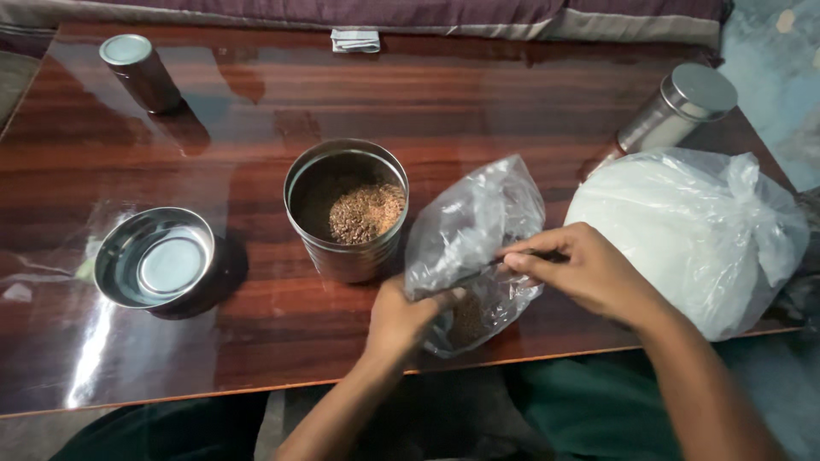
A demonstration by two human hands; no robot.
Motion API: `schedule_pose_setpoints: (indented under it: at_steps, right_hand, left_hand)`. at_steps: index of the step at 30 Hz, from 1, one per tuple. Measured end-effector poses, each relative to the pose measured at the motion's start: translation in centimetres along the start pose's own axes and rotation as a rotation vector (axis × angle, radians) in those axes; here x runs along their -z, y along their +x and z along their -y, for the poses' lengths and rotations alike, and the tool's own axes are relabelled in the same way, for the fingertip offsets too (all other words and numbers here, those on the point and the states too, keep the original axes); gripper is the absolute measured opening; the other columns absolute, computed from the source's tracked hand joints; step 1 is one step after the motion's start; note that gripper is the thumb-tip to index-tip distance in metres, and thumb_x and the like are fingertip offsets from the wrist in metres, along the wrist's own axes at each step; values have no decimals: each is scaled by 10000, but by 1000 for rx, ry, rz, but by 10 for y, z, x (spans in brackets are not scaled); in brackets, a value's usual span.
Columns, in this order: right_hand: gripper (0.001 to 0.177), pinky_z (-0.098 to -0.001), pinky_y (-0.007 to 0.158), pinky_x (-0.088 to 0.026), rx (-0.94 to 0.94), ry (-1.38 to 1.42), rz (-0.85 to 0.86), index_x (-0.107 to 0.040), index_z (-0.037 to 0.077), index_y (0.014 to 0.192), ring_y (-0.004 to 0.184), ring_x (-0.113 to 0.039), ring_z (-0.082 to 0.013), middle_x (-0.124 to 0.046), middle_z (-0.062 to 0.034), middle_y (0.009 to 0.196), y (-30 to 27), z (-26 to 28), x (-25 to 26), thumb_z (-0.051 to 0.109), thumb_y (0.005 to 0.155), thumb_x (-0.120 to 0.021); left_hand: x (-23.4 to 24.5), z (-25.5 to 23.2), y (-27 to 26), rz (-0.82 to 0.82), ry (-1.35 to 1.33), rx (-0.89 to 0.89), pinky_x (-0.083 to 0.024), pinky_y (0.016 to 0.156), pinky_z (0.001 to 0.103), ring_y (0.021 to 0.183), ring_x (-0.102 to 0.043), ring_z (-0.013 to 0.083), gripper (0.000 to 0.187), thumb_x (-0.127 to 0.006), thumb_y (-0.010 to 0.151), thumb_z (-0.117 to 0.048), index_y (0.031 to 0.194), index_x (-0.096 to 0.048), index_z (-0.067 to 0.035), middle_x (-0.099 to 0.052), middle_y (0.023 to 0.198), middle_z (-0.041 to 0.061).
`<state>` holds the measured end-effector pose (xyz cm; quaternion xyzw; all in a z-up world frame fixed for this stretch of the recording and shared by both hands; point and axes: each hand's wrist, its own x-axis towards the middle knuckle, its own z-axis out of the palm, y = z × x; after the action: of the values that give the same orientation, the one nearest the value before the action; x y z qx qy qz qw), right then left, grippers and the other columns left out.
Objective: The person scoops grains from a plastic bag into a metal container using a spoon. They repeatedly transfer spoonfuls until the bag is empty, then crumple the bag and place it aside.
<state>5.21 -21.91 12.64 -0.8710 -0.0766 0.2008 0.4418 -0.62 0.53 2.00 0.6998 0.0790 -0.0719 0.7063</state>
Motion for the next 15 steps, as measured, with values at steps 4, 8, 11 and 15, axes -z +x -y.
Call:
schedule_pose_setpoints:
  at_steps: [4,8,11,15]
  right_hand:
    - [304,-225,754,-550,181,-102,-149,-830,21,1030,831,-730,-74,-849,-70,918,-20,2,-11,267,869,-753]
    - [289,-324,560,-403,-164,-322,-345,-851,138,1136,584,-496,-140,-790,-91,736,-48,14,-30,295,902,-789]
    - [278,-333,528,-409,-108,-201,-511,-848,130,1144,563,-479,-109,-749,-121,678,-62,10,-54,245,904,-770]
    - [259,-315,554,-490,-79,-118,-656,-798,69,1080,559,-606,-125,-754,-108,686,-73,-4,-80,216,874,-738]
  left_hand:
    - [-5,22,18,-8,-96,64,-550,651,325,686,-697,179,297,-537,817,-115,968,-742,36,-744,773,101]
    - [-4,56,39,61,-245,32,-512,660,325,732,-642,162,339,-505,821,-79,1065,-718,20,-720,847,90]
    - [-1,64,46,84,-255,14,-514,666,340,753,-644,182,335,-530,844,-97,1090,-714,35,-717,868,103]
    - [11,33,26,40,-214,-109,-556,803,337,886,-706,193,355,-648,824,-152,1136,-674,14,-753,978,95]
